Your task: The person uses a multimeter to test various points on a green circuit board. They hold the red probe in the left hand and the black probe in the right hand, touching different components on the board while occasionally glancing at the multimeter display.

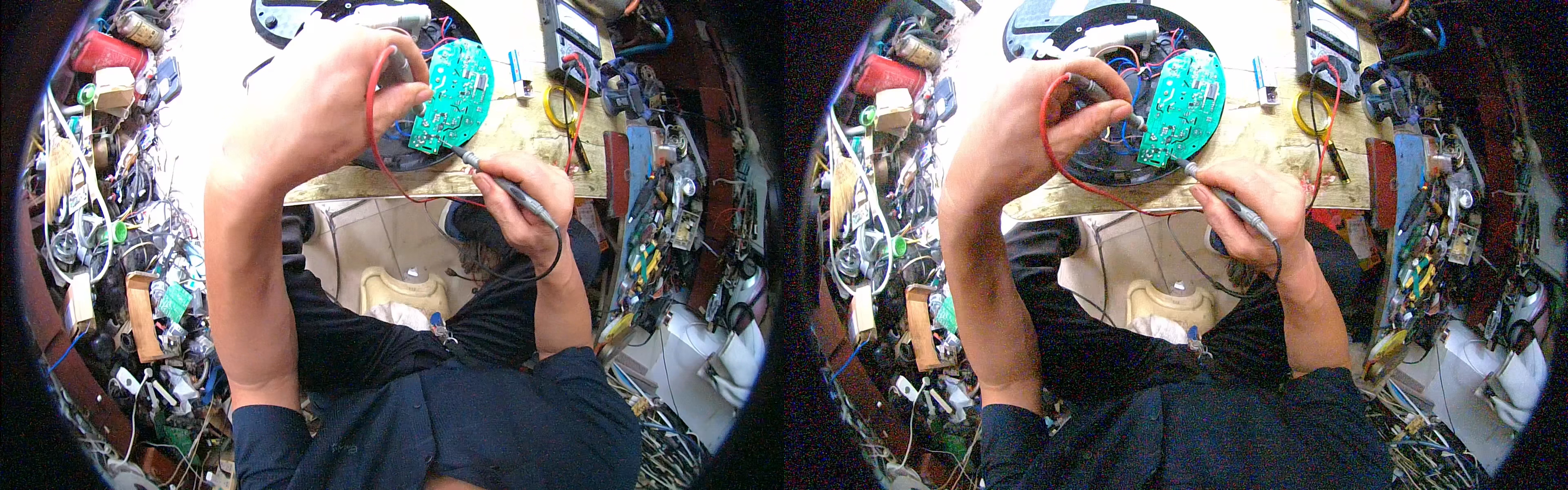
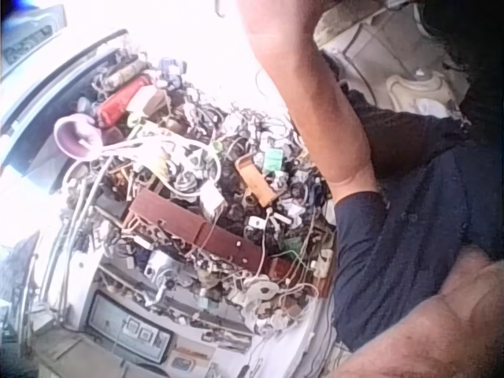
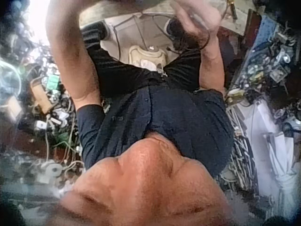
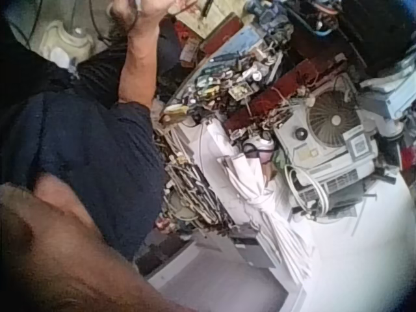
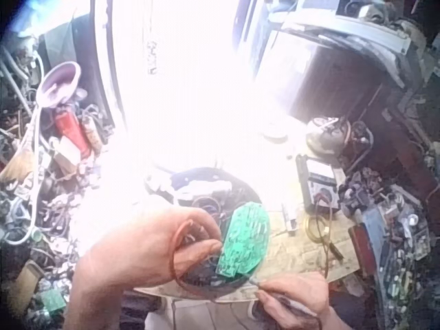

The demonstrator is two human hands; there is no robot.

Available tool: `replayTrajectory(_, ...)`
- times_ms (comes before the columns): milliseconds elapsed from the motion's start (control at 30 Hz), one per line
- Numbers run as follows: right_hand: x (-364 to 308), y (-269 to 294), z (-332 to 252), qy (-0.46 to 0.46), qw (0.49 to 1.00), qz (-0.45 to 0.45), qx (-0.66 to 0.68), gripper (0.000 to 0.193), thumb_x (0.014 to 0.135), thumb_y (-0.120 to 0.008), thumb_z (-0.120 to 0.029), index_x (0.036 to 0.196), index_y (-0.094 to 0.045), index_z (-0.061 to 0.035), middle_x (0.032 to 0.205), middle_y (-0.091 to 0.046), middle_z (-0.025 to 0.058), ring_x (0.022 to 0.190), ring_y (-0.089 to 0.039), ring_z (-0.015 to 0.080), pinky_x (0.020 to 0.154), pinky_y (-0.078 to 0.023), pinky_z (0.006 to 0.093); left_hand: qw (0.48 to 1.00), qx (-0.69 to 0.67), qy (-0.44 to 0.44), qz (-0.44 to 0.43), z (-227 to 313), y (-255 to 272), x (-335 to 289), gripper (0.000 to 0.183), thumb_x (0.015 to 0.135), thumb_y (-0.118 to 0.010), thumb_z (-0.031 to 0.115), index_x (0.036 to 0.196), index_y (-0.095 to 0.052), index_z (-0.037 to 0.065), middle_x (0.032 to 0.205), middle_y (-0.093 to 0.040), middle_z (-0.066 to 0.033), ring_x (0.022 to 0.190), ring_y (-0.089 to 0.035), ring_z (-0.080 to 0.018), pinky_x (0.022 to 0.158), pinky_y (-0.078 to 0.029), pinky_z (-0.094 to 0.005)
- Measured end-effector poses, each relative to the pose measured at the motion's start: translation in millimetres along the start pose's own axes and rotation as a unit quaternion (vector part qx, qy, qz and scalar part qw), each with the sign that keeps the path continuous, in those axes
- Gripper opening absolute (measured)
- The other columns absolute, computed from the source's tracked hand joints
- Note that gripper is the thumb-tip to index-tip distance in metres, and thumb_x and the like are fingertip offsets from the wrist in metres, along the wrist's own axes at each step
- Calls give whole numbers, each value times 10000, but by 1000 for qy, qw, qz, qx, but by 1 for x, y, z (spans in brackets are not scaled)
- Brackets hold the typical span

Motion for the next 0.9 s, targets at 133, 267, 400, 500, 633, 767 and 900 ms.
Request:
replayTrajectory(133, 3, 1, -1, -13, 1000, -18, 5, 151, 822, -783, 31, 959, -725, 6, 892, -757, 147, 777, -756, 269, 701, -589, 348, 1000, -18, 17, -3, 2, 1, 0, 164, 942, -761, 218, 1000, -740, 66, 652, -607, -31, 576, -516, -97, 547, -432, -304)
replayTrajectory(267, 2, -1, 2, -5, 1000, 10, 20, 206, 787, -807, 12, 980, -738, -15, 847, -736, 153, 716, -720, 298, 641, -564, 376, 997, -18, 63, -37, 8, 3, 2, 168, 949, -754, 222, 1013, -730, 67, 680, -617, -22, 605, -533, -90, 581, -453, -287)
replayTrajectory(400, 8, 2, -5, -8, 1000, 1, 17, 206, 798, -814, 3, 983, -727, -24, 847, -732, 149, 728, -722, 301, 647, -567, 379, 994, -41, 94, -48, 5, 0, 0, 162, 958, -748, 197, 1037, -721, 58, 732, -651, -10, 641, -555, -74, 592, -457, -274)
replayTrajectory(500, 10, 2, -4, 0, 1000, 8, 28, 199, 804, -809, 4, 981, -723, -27, 845, -730, 148, 730, -725, 304, 642, -571, 385, 994, -32, 94, -46, 6, 1, 2, 141, 952, -752, 174, 1019, -725, 52, 724, -658, -19, 624, -551, -70, 580, -452, -270)
replayTrajectory(633, 13, 4, -7, -37, 999, -9, 30, 184, 819, -805, -17, 981, -717, -30, 850, -733, 149, 725, -726, 307, 640, -573, 384, 993, -19, 104, -56, 12, 4, 4, 132, 947, -753, 159, 1009, -727, 45, 715, -655, -23, 616, -556, -75, 576, -453, -269)
replayTrajectory(767, 15, 4, -9, -72, 997, -8, 33, 171, 832, -803, -41, 981, -718, -33, 862, -739, 152, 731, -732, 308, 645, -575, 381, 994, -21, 99, -52, 9, 3, 3, 132, 945, -753, 153, 1006, -727, 40, 718, -659, -28, 625, -567, -78, 587, -465, -272)
replayTrajectory(900, 16, 3, -6, -68, 997, -13, 32, 163, 831, -807, -42, 972, -726, -35, 879, -747, 153, 747, -740, 309, 655, -581, 380, 992, -27, 111, -58, 5, 1, 3, 133, 947, -752, 153, 1006, -725, 37, 727, -663, -27, 634, -567, -77, 598, -472, -272)
Point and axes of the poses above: each hand's wrist, its own x-axis towards the middle knuckle, its own y-axis out of the back of the hand, z = x × y, the point moved 3 cm from there along x, towards the middle knuckle
